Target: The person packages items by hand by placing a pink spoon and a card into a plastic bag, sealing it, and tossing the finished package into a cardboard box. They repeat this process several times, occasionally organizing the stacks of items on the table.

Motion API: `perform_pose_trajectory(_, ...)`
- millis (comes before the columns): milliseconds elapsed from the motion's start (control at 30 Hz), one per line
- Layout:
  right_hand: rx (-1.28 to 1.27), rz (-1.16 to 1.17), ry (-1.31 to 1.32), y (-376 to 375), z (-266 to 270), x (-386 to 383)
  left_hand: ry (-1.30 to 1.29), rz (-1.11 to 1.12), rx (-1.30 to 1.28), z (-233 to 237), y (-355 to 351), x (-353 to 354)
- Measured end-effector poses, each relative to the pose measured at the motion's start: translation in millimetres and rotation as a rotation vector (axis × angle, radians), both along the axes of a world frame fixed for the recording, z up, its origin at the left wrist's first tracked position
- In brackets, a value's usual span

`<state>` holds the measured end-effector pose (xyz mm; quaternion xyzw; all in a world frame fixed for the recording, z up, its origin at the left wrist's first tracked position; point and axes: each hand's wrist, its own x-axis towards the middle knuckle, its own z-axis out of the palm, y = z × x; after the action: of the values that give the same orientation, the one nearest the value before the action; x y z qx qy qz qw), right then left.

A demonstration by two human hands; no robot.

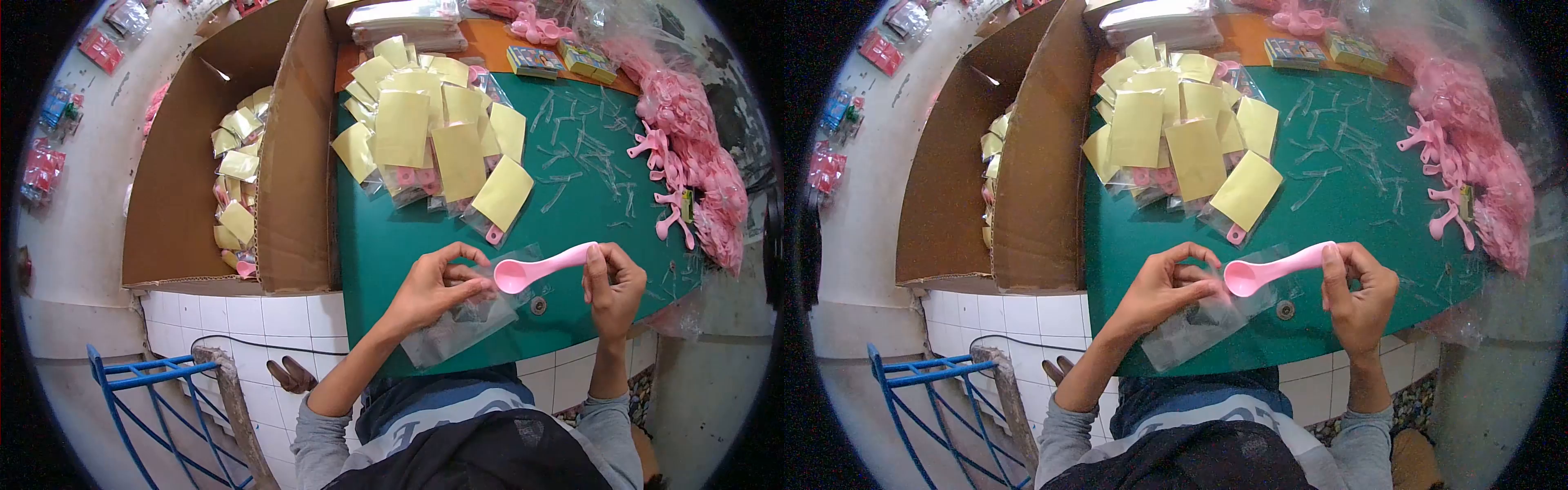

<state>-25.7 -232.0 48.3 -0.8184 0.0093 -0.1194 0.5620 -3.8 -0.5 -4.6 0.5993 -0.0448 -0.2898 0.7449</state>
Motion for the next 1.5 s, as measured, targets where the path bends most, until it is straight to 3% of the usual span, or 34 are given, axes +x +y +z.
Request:
perform_pose_trajectory(300, -0.054, -0.011, -0.057, 9, -1, 0, -0.007, -0.004, -0.007, -2, 1, 1)
perform_pose_trajectory(700, -0.168, 0.039, -0.006, 11, 0, 1, -0.075, -0.058, 0.187, 4, 1, 2)
perform_pose_trajectory(1100, -0.042, 0.312, 0.26, 26, 3, 15, -0.2, 0.12, -0.189, 2, -10, -1)
perform_pose_trajectory(1200, -0.029, 0.328, 0.211, 28, 5, 16, -0.311, 0.118, 0.074, 2, 2, 0)
perform_pose_trajectory(1300, -0.039, 0.302, 0.12, 26, 15, 17, -0.289, -0.173, 0.374, 21, 19, 2)
perform_pose_trajectory(1367, -0.086, 0.326, 0.095, 26, 21, 16, -0.282, -0.112, 0.319, 28, 17, 0)
perform_pose_trajectory(1500, -0.375, 0.494, -0.217, 31, 21, 21, -0.376, 0.04, 0.214, 30, 3, -4)
